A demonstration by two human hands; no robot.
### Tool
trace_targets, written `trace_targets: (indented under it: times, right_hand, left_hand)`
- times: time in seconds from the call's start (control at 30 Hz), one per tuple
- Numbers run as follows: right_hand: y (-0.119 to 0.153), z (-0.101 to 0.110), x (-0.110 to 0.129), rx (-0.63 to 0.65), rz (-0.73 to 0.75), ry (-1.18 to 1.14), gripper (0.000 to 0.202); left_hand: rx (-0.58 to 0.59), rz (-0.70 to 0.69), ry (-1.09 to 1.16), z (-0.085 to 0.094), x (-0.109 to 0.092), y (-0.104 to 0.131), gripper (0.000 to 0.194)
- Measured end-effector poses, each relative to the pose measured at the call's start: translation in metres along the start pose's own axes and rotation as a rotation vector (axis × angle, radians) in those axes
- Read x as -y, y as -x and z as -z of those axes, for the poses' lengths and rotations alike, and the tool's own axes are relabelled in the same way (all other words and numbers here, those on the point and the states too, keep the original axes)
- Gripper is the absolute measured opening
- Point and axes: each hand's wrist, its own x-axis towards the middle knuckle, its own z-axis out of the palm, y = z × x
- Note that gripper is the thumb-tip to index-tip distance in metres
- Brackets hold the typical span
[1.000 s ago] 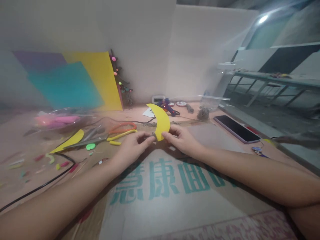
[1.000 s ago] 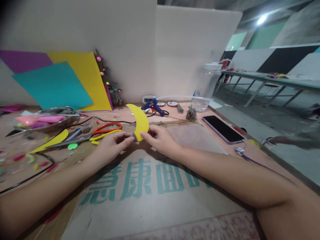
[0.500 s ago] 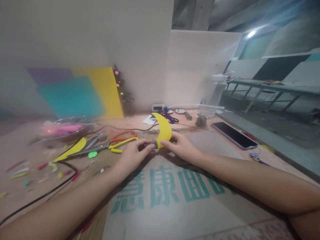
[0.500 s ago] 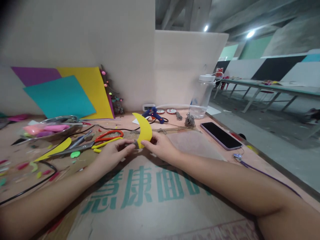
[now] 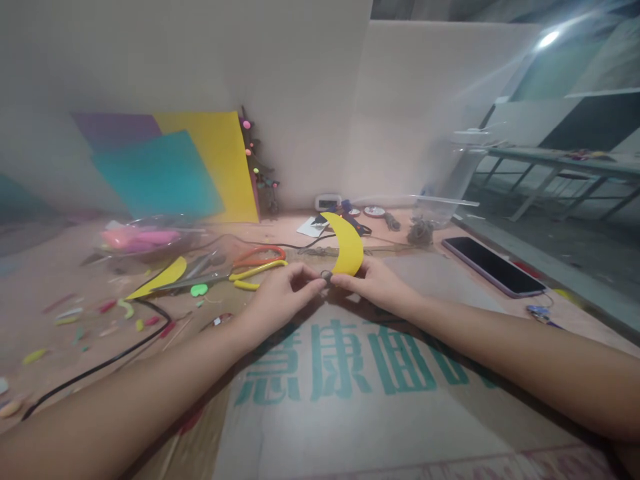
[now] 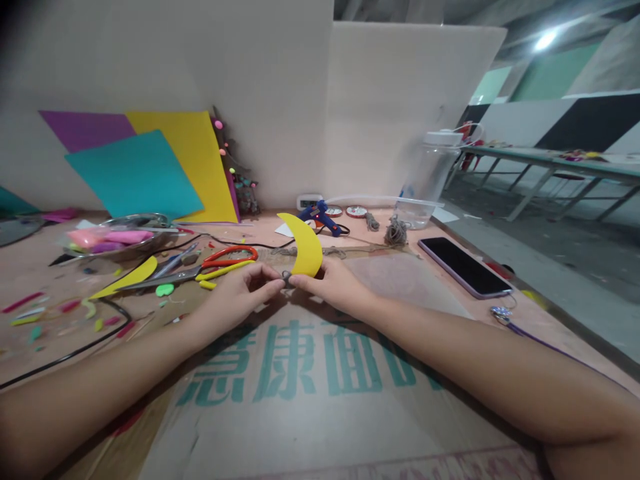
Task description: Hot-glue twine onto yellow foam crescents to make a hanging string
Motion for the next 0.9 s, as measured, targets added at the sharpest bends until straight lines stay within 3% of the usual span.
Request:
trace_targets:
  times: [0.23,0.4,0.63,0.9]
  right_hand:
    - [-0.0005,0.0013,-0.002,0.008,0.008,0.046,0.029]
    - [-0.0008,0.0001,-0.0025,0.019,0.026,-0.073,0.032]
    - [0.002,0.0007,0.0037,-0.1,0.015,-0.09,0.027]
    - [0.0012,0.0006,0.0014,-0.042,0.018,-0.085,0.031]
  left_hand:
    - [0.013,-0.01,-0.012,-0.0017,0.0013,0.0009,0.025]
    - [-0.015,-0.017,-0.03,-0.0002,-0.0005,0.0007,0.024]
    - [-0.002,-0.021,-0.031,-0.0006,0.001,-0.0001,0.024]
    - [0.082,-0.038,-0.04,0.0006,0.0003,0.0007,0.043]
